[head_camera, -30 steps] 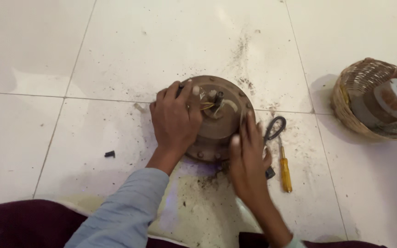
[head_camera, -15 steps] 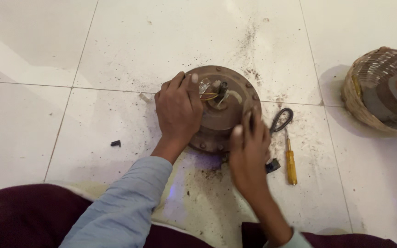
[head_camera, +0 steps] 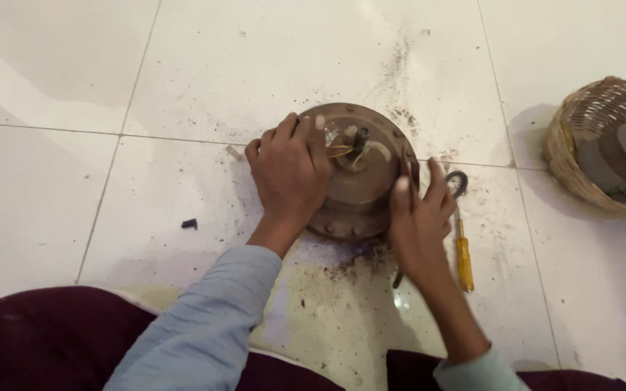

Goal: The person scrapes and cleans the interior of a fan motor housing using a metal scraper and a screwdriver. They remove debris and residue from the motor casing and around the wires, then wipe the surface with their fingers.

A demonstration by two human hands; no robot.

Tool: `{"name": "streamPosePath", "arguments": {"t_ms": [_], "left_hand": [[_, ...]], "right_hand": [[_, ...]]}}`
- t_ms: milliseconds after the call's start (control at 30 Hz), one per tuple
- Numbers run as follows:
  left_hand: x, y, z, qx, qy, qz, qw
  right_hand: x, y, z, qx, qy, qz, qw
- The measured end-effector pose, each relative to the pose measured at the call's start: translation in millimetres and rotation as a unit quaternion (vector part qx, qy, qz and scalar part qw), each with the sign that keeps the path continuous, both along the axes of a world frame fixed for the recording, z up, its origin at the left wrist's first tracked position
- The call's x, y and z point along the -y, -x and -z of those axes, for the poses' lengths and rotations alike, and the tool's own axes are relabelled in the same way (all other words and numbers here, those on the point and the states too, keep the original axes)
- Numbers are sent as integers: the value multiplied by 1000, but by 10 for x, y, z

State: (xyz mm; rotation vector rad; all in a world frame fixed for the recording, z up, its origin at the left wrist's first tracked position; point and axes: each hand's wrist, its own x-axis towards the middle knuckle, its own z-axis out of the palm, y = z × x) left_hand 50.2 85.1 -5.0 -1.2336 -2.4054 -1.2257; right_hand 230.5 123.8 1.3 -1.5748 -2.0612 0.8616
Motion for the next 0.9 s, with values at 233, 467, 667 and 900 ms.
{"name": "streamPosePath", "arguments": {"t_ms": [233, 467, 667, 900], "left_hand": [[-16, -3, 18, -1, -18, 3, 1000], [-14, 25, 33, 16, -11, 4, 1000], [-1, 18, 46, 20, -18, 7, 1000], [-26, 61, 46, 17, -20, 11, 1000]], "right_hand": [[251, -68, -94, -77, -107, -131, 983], [341, -84, -239, -9, -93, -102, 990], [383, -44, -277, -6, -277, -212, 937], [364, 55, -378, 28, -259, -211, 942]]}}
